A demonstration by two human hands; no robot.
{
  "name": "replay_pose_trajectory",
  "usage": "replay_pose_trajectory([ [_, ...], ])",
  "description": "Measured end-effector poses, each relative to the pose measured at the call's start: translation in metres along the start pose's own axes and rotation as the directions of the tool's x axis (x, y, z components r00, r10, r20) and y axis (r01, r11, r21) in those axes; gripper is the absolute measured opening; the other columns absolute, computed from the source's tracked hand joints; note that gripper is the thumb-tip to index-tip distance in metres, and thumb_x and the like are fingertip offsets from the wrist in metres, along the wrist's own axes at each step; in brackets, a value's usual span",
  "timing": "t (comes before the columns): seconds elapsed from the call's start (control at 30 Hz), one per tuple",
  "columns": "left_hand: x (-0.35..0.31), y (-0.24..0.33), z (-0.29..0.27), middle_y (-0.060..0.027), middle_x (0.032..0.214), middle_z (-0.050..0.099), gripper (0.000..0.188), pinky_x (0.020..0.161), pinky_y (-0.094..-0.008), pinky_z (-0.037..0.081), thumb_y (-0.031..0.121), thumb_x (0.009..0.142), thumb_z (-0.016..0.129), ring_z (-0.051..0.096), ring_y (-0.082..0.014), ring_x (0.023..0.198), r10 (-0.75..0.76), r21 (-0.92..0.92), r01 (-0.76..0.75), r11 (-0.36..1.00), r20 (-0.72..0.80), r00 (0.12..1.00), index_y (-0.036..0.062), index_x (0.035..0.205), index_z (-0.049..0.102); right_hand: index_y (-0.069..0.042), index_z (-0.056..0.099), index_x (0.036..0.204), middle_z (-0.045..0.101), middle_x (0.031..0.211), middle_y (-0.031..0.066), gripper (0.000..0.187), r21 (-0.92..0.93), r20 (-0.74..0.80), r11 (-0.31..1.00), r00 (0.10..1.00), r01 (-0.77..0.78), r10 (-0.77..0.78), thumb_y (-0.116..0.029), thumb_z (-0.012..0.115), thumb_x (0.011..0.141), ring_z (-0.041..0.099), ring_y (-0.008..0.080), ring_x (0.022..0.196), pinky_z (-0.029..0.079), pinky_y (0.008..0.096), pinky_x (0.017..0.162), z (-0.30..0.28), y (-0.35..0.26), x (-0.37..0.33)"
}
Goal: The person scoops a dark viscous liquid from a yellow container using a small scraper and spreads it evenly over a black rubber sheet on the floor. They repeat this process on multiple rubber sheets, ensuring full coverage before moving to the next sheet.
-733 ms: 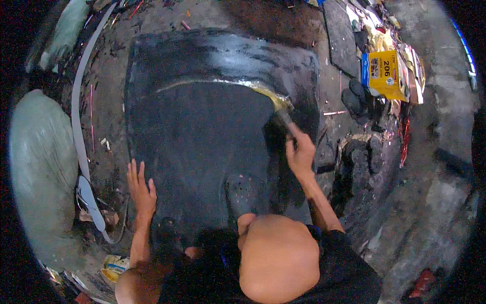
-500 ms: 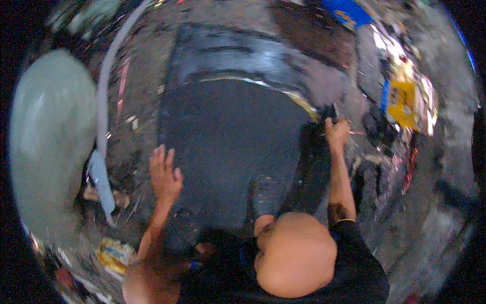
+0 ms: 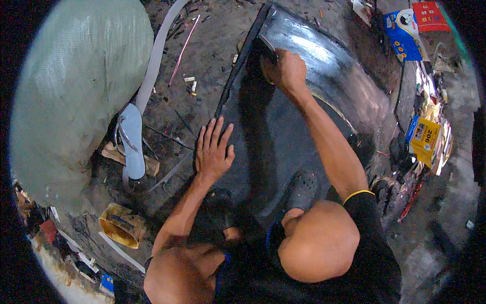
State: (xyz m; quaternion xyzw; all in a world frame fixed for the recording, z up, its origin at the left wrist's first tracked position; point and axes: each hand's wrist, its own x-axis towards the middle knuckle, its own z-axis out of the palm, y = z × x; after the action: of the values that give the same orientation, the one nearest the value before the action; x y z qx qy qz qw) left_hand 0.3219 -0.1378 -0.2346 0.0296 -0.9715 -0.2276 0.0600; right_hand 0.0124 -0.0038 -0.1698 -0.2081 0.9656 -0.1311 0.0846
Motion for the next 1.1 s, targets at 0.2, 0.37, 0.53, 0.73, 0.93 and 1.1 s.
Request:
replay_pose_trajectory([
  [0.2, 0.003, 0.002, -0.003, -0.0142, 0.167, 0.043, 0.069, 0.128, -0.0558, 0.03, 0.024, 0.093, 0.068, 0.039, -0.036, 0.155, -0.013, -0.038, 0.014, 0.999, 0.039, 0.999, 0.015, 0.158, 0.05, -0.015, 0.078, 0.115, 0.078, 0.093, 0.0205, 0.03, -0.133, 0.022, 0.974, 0.983, 0.186, -0.185, -0.032, 0.075, 0.091, 0.076, 0.0432, 0.086, 0.06, 0.0554, 0.078, 0.017, 0.013, -0.025],
  [0.37, 0.002, 0.005, -0.006, -0.0134, 0.169, 0.041, 0.069, 0.128, -0.0566, 0.028, 0.023, 0.093, 0.067, 0.036, -0.0363, 0.157, -0.033, -0.027, 0.035, 0.999, 0.075, 0.997, 0.0163, 0.159, 0.049, -0.01, 0.077, 0.119, 0.076, 0.123, 0.0132, 0.037, -0.092, 0.047, 0.698, 0.703, 0.71, -0.709, -0.009, 0.07, 0.083, 0.069, 0.0341, 0.121, 0.052, 0.0477, 0.109, 0.02, 0.017, -0.018],
  [0.53, 0.002, 0.006, 0.01, -0.0144, 0.172, 0.036, 0.07, 0.13, -0.0591, 0.023, 0.025, 0.096, 0.065, 0.03, -0.0379, 0.16, 0.02, 0.025, -0.021, 0.999, 0.04, 0.999, 0.0155, 0.162, 0.044, -0.008, 0.075, 0.123, 0.073, 0.132, 0.0091, 0.042, -0.04, 0.084, 0.569, 0.57, 0.822, -0.817, -0.009, 0.068, 0.081, 0.062, 0.0324, 0.132, 0.046, 0.0451, 0.119, 0.044, 0.075, 0.051],
  [0.73, -0.004, -0.012, -0.015, -0.0179, 0.177, 0.018, 0.076, 0.132, -0.0603, 0.013, 0.029, 0.102, 0.064, 0.014, -0.0426, 0.163, 0.005, 0.08, -0.03, 0.996, 0.288, 0.958, 0.012, 0.168, 0.028, -0.017, 0.076, 0.127, 0.072, 0.136, 0.0045, 0.053, -0.016, 0.263, 0.722, 0.699, 0.692, -0.665, -0.001, 0.061, 0.08, 0.058, 0.0298, 0.137, 0.041, 0.0446, 0.122, -0.063, 0.204, -0.065],
  [0.93, 0.009, -0.014, -0.012, -0.0176, 0.18, 0.003, 0.079, 0.132, -0.06, 0.007, 0.033, 0.109, 0.055, 0.002, -0.0437, 0.165, -0.014, 0.187, -0.071, 0.98, 0.417, 0.909, 0.0121, 0.172, 0.011, -0.012, 0.078, 0.12, 0.075, 0.126, 0.0071, 0.058, 0.076, -0.01, 0.976, 0.979, 0.203, -0.203, 0.013, 0.054, 0.073, 0.066, 0.0308, 0.126, 0.044, 0.0459, 0.113, -0.096, 0.346, -0.248],
  [1.1, 0.001, -0.025, -0.008, -0.018, 0.18, 0.0, 0.079, 0.132, -0.0598, 0.006, 0.033, 0.11, 0.051, -0.002, -0.0432, 0.165, -0.077, 0.27, -0.057, 0.961, 0.461, 0.884, 0.0097, 0.172, 0.009, -0.011, 0.073, 0.126, 0.073, 0.129, 0.0102, 0.052, 0.104, -0.173, 0.989, 0.977, -0.105, 0.122, 0.007, 0.063, 0.078, 0.066, 0.034, 0.122, 0.047, 0.0495, 0.108, -0.07, 0.323, -0.378],
])
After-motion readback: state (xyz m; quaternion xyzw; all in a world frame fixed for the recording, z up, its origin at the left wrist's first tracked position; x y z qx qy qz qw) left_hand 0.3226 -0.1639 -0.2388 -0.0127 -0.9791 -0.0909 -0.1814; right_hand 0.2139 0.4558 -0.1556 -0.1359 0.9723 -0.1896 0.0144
